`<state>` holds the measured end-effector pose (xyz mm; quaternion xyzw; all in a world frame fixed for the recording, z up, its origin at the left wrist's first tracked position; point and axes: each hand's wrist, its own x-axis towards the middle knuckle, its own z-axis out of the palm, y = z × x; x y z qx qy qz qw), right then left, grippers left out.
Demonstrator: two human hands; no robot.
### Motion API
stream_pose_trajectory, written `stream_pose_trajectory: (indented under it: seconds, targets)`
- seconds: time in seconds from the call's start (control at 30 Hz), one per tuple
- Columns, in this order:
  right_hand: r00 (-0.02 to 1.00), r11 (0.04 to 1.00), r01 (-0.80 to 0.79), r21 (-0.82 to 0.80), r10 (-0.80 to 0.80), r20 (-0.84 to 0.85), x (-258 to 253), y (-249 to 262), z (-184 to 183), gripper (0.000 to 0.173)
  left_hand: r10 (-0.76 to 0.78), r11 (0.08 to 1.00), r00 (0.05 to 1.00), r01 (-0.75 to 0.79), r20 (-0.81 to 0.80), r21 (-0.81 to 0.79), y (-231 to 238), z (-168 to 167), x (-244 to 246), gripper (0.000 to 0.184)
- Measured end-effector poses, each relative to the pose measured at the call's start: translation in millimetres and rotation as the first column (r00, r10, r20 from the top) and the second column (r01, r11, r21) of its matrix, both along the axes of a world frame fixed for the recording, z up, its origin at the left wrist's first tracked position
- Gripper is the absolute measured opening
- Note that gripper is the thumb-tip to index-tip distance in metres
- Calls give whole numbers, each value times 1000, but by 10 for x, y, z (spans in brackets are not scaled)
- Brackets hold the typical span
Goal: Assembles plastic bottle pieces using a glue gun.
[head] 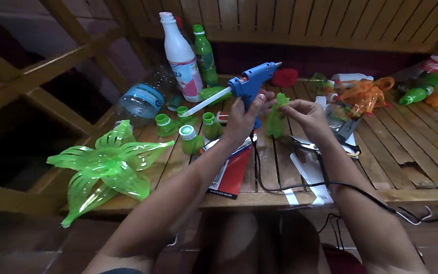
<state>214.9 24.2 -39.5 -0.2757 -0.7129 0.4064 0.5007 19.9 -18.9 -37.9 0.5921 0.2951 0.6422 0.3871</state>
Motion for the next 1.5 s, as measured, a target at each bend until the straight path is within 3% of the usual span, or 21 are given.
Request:
stream_pose_trajectory:
  seconds: [0.47, 0.87, 1.07, 1.27, 1.5]
  targets:
    - [999, 1000, -4, -18, 3, -47, 9, -26, 27, 6, 17, 999, 999, -18, -38, -38, 7, -36, 77, 30]
    - [998, 999, 10, -31, -12, -66, -10, -3, 5, 7, 269, 963, 927, -267, -261, 44, -231, 101, -25, 26]
    - [999, 999, 36, -3, -36, -27, 4, 19, -1, 8, 254, 955, 894, -291, -369, -48, -326, 181, -73, 26]
    - [997, 998, 66, -8, -66, -32, 5, -7, -8, 8, 296, 949, 844, -314, -448, 36, -370, 168, -79, 28]
    - [998, 998, 65, 10, -64, -4, 7, -73, 0, 8, 323, 935, 833, -354, -450, 16, -387, 196, -96, 32]
